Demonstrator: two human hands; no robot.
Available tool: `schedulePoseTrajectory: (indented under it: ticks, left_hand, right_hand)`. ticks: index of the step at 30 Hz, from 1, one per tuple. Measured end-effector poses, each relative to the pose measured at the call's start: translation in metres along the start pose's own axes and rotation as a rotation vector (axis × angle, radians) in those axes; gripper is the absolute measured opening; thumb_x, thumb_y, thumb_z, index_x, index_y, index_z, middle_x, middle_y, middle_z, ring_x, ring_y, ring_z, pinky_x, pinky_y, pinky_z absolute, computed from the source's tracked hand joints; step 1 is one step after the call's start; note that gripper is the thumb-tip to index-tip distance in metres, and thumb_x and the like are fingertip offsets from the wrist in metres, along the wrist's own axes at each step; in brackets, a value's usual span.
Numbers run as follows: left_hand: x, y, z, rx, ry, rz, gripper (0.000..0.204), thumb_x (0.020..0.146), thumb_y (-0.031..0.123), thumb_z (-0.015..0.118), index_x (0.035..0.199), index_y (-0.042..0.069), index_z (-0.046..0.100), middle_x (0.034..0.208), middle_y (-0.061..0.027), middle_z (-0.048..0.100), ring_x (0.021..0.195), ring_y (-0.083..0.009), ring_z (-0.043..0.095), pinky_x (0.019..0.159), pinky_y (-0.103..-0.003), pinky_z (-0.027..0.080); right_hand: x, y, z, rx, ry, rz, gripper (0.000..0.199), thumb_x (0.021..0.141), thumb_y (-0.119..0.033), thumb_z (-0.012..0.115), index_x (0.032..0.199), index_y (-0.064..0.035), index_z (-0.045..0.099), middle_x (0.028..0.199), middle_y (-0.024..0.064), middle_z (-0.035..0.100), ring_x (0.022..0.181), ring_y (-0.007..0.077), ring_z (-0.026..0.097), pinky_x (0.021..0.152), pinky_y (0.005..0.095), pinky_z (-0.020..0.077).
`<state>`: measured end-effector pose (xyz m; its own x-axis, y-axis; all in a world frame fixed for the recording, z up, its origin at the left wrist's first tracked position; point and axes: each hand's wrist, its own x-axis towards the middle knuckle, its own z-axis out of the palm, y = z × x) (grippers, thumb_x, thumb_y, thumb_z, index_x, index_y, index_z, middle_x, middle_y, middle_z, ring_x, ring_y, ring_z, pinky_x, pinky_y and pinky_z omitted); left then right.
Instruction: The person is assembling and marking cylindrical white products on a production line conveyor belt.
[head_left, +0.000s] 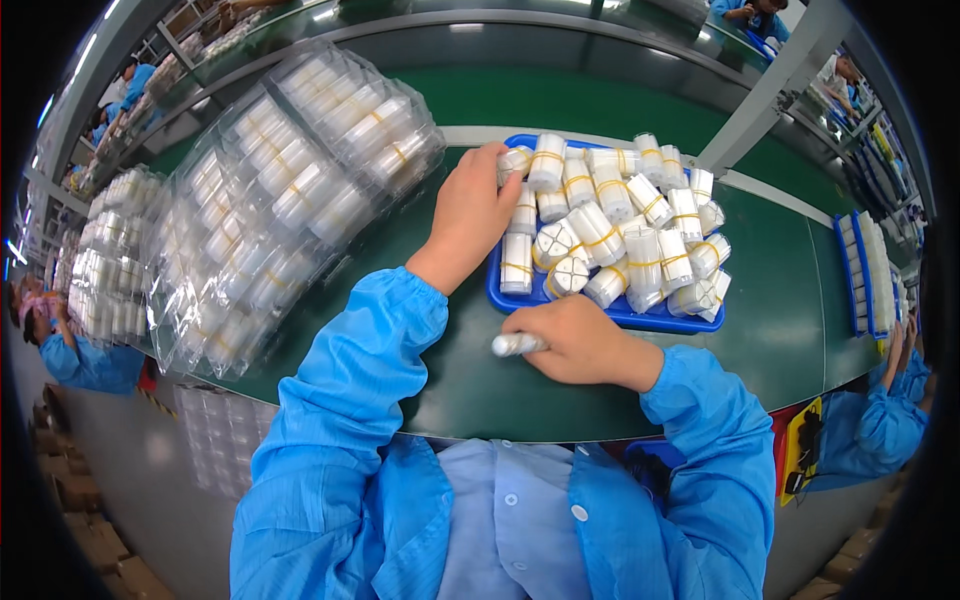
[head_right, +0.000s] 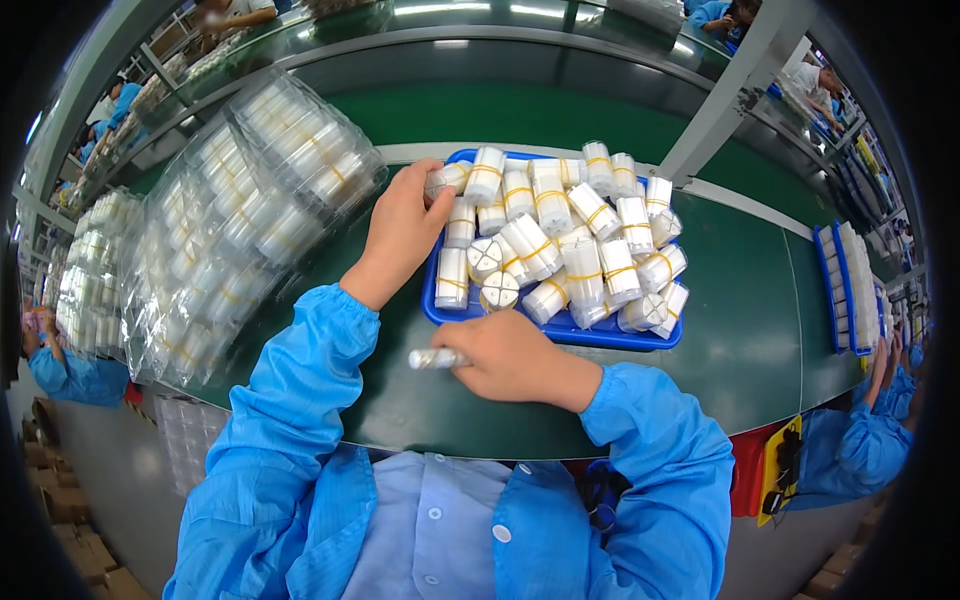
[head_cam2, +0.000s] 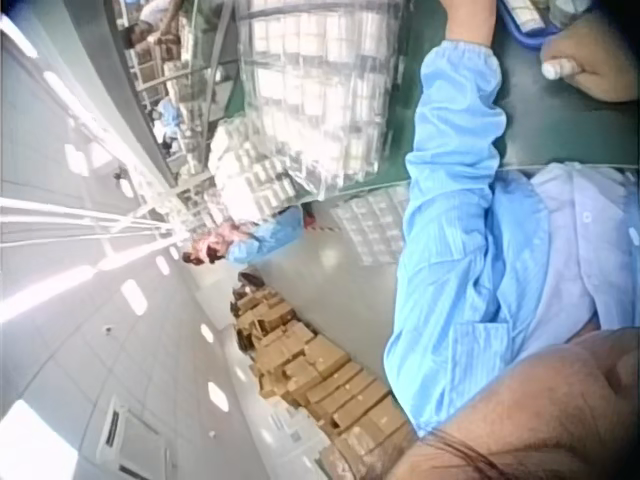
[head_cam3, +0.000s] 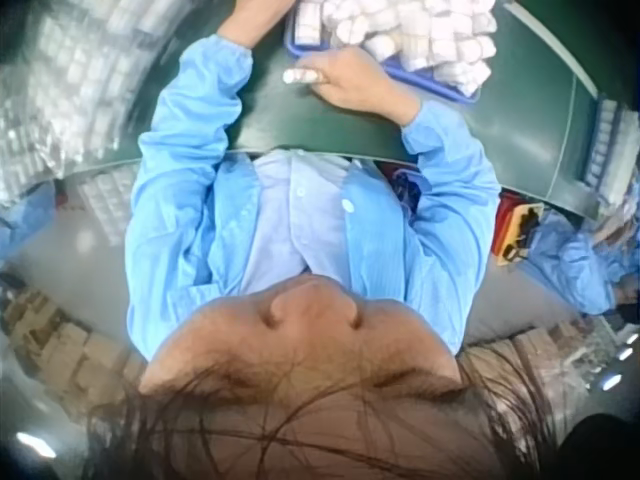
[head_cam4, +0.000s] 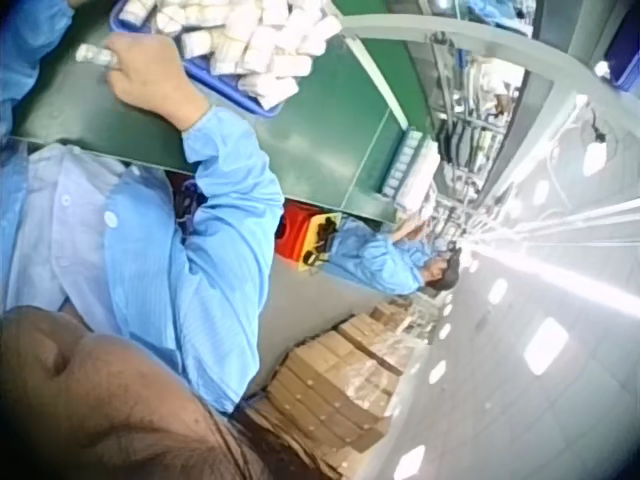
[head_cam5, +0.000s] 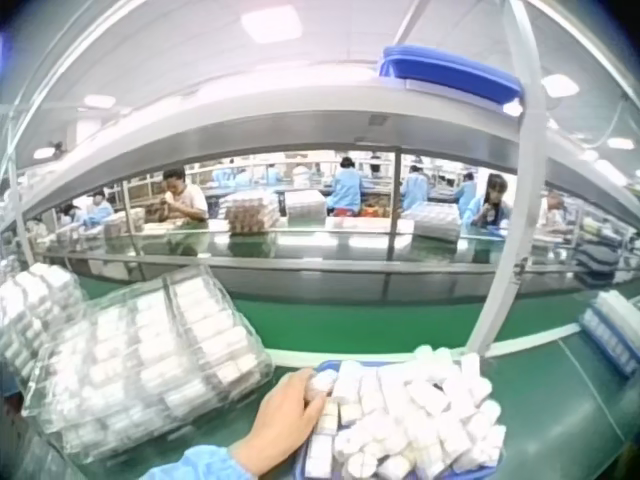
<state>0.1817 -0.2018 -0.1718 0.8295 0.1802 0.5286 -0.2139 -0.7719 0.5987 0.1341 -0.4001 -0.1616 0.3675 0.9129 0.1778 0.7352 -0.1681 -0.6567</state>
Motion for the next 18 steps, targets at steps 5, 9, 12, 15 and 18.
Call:
schedulePoseTrajectory:
  ticks: [5,9,12,15,18]
  left_hand:
    - [-0.017,0.030,-0.051,0.032,0.178,0.295,0.033,0.073,0.006,0.064,0.106,0.003,0.060,0.102,-0.0138,0.058,0.087,-0.0303,0.060,0.071,-0.038,0.050]
    - [-0.049,0.032,-0.096,-0.017,0.051,0.254,0.037,0.068,0.001,0.062,0.104,0.005,0.063,0.099,-0.0112,0.060,0.081,-0.0237,0.061,0.065,-0.030,0.049]
    - [-0.067,0.021,-0.097,-0.141,-0.167,0.255,0.039,0.067,0.001,0.062,0.105,0.006,0.065,0.097,-0.0110,0.061,0.081,-0.0244,0.061,0.066,-0.032,0.050]
    - [-0.087,0.010,-0.089,-0.178,-0.353,0.296,0.042,0.067,0.005,0.065,0.110,0.007,0.065,0.095,-0.0115,0.061,0.084,-0.0285,0.059,0.074,-0.036,0.050]
    - [-0.099,0.012,-0.085,-0.257,-0.401,0.290,0.044,0.068,0.006,0.069,0.112,0.008,0.065,0.094,-0.0112,0.061,0.085,-0.0279,0.059,0.076,-0.036,0.049]
  right_hand:
    - [0.002,0.006,0.006,0.409,0.208,0.140,0.015,0.079,-0.008,0.061,0.094,-0.0049,0.062,0.074,0.0150,0.064,0.068,0.0346,0.064,0.061,0.0406,0.0487]
    - [0.018,0.007,0.010,0.351,0.202,0.039,0.013,0.083,-0.007,0.061,0.095,-0.0043,0.063,0.076,0.0115,0.064,0.067,0.0249,0.065,0.061,0.0355,0.0492]
    - [0.010,0.003,0.012,0.597,0.255,0.167,0.009,0.087,-0.008,0.060,0.095,-0.0043,0.063,0.075,0.0062,0.064,0.066,0.0142,0.062,0.059,0.0300,0.0469]
    - [0.000,0.006,0.006,0.379,0.365,0.089,0.006,0.086,-0.008,0.063,0.083,-0.0032,0.062,0.071,0.0058,0.060,0.066,0.0135,0.059,0.058,0.0270,0.0442]
    - [0.003,-0.003,-0.001,-0.013,0.333,-0.062,0.012,0.083,-0.011,0.067,0.075,-0.0044,0.061,0.070,0.0081,0.059,0.063,0.0198,0.059,0.055,0.0289,0.0441]
